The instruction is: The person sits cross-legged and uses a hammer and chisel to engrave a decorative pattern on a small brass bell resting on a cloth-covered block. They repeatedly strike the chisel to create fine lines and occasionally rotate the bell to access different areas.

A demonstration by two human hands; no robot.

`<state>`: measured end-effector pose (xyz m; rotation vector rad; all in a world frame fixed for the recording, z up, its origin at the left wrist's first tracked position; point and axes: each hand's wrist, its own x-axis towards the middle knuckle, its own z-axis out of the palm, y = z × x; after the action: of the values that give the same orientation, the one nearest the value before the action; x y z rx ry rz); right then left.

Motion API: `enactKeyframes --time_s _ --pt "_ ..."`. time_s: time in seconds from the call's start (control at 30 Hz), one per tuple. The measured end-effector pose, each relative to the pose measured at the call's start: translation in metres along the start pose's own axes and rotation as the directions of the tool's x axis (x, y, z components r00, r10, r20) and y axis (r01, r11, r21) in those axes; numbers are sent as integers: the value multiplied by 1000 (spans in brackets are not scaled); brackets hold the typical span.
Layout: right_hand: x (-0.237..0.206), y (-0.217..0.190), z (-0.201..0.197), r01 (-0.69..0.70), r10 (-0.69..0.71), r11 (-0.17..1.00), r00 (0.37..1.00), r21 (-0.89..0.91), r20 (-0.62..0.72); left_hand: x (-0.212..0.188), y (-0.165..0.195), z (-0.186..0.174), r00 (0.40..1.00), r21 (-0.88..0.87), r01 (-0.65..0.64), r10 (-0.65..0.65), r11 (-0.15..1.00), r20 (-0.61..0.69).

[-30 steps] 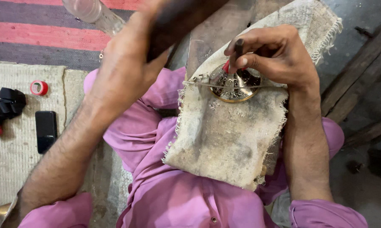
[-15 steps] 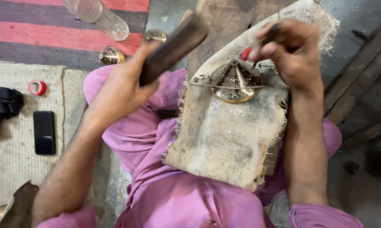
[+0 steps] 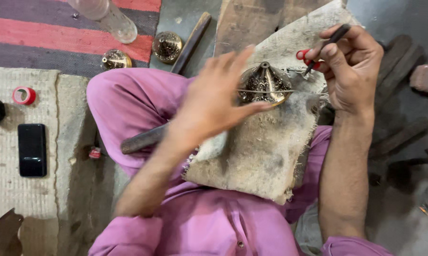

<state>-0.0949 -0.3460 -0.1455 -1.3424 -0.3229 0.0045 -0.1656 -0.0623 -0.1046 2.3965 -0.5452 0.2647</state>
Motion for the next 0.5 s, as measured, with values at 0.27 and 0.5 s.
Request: enactKeyframes --time_s 0.27,0.5 --pt "-16 -22 -4 13 -10 984 1000 -179 15 27 25 37 989 82 48 -59 995 134" --pt "-11 -38 9 85 -66 957 995 -277 79 34 -41 4 890 -643 -19 305 766 337"
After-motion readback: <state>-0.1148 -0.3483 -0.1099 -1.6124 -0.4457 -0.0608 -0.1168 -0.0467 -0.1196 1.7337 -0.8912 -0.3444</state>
